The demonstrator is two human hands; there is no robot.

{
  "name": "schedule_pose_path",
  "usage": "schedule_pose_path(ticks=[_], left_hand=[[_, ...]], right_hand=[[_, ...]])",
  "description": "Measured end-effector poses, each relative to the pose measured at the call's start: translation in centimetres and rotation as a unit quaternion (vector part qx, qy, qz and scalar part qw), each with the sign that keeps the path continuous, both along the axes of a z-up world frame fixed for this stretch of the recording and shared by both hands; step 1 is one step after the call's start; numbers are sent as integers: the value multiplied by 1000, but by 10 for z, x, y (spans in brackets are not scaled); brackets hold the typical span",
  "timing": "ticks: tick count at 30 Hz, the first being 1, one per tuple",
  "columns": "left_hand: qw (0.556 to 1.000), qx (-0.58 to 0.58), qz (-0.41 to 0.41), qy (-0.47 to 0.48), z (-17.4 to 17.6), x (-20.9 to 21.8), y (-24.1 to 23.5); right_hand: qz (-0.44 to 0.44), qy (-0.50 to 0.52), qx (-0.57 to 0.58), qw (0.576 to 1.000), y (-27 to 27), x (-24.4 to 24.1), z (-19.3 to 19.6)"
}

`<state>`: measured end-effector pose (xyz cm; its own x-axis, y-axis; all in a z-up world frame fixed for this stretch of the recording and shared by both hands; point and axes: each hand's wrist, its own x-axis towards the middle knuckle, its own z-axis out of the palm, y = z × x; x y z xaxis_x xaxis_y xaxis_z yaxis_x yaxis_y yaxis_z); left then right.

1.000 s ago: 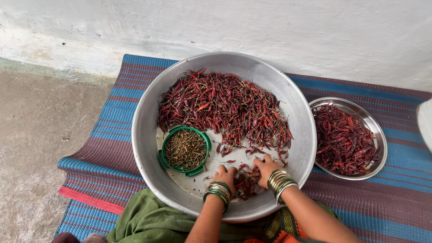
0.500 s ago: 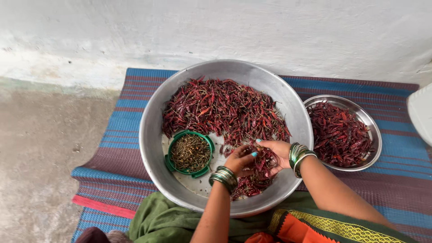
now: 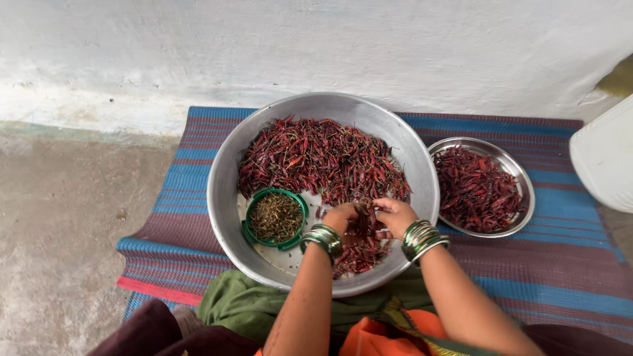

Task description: The person removes the stems from dried red chilies by hand, placing the stems into a small green container and the stemmed chilies onto a metal plate.

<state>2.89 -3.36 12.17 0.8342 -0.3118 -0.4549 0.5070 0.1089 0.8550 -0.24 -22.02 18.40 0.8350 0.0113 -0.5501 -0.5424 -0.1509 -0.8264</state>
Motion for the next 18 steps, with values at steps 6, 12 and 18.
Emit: schedule_pose_path(ticks=[6, 12, 18], left_hand=[[975, -155, 113, 109, 23, -22, -10], [981, 59, 141, -116, -17, -3, -5], [975, 55, 201, -70, -42, -6, 3]], right_hand=[[-1, -48, 3, 999, 10, -1, 18], [-38, -37, 124, 991, 22, 3, 26], [7, -14, 243, 970, 22, -3, 6]])
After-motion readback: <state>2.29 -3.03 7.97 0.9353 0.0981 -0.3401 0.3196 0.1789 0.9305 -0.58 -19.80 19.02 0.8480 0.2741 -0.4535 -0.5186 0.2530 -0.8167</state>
